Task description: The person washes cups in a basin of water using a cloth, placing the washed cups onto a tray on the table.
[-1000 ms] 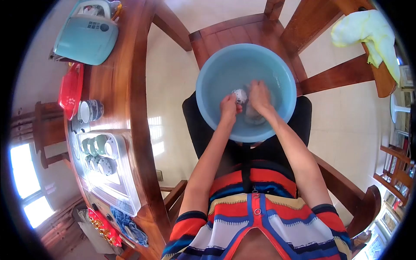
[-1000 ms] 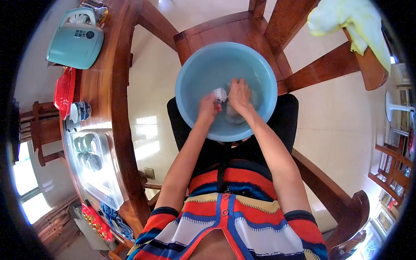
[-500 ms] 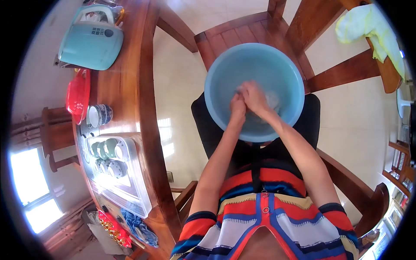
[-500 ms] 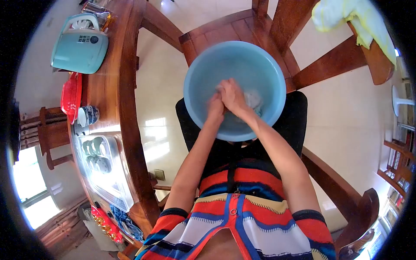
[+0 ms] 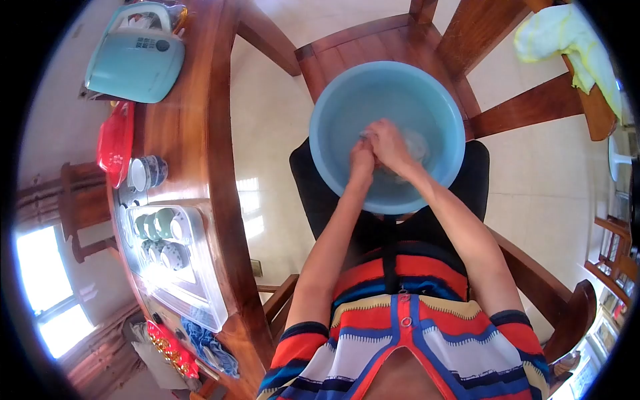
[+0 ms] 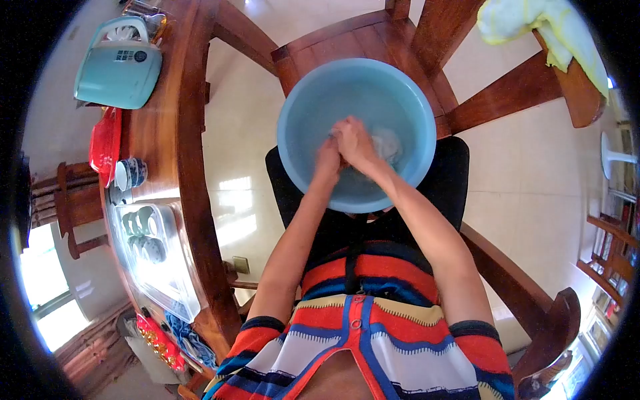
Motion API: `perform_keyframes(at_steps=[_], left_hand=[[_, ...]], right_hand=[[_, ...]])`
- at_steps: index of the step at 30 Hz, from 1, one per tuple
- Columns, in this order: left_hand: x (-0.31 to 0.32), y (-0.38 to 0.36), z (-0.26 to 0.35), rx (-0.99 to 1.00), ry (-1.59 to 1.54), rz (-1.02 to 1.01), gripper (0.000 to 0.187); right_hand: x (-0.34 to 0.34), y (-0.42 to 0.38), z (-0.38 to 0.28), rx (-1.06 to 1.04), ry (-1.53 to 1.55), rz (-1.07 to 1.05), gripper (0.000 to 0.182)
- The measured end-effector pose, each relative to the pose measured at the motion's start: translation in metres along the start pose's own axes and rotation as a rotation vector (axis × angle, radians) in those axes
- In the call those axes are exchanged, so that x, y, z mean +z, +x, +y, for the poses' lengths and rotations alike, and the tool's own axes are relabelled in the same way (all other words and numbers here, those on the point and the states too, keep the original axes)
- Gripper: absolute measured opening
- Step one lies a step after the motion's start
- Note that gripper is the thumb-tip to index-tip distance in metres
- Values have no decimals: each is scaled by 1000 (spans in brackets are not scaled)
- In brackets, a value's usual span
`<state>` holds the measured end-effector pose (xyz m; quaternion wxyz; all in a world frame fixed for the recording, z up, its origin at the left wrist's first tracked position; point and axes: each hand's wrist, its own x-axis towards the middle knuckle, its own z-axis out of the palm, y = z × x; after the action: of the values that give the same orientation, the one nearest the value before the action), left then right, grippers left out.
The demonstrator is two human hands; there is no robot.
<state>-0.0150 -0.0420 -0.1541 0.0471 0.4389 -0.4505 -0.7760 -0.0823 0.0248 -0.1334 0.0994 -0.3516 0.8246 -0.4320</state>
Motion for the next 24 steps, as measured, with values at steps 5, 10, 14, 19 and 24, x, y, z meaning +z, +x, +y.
perform_keyframes(at_steps=[5,10,14,19,24], left_hand=[[4,-3,0,85,309,4,22],[2,4,-3,-14,7,10,21],[0,8,-7,-27,-3,58,21],[5,3,-10,116,58,48,23],[7,6,-6,266,455,33,24]], right_hand=[[-6,22,33,223,6,-98,18],[-23,0,42,210,-263,-15,17],[-26,-7,31,212,-50,-76,17],[-17,-14,-13,36,106,42,17],[-11,3,8,-66,59,-16,16]])
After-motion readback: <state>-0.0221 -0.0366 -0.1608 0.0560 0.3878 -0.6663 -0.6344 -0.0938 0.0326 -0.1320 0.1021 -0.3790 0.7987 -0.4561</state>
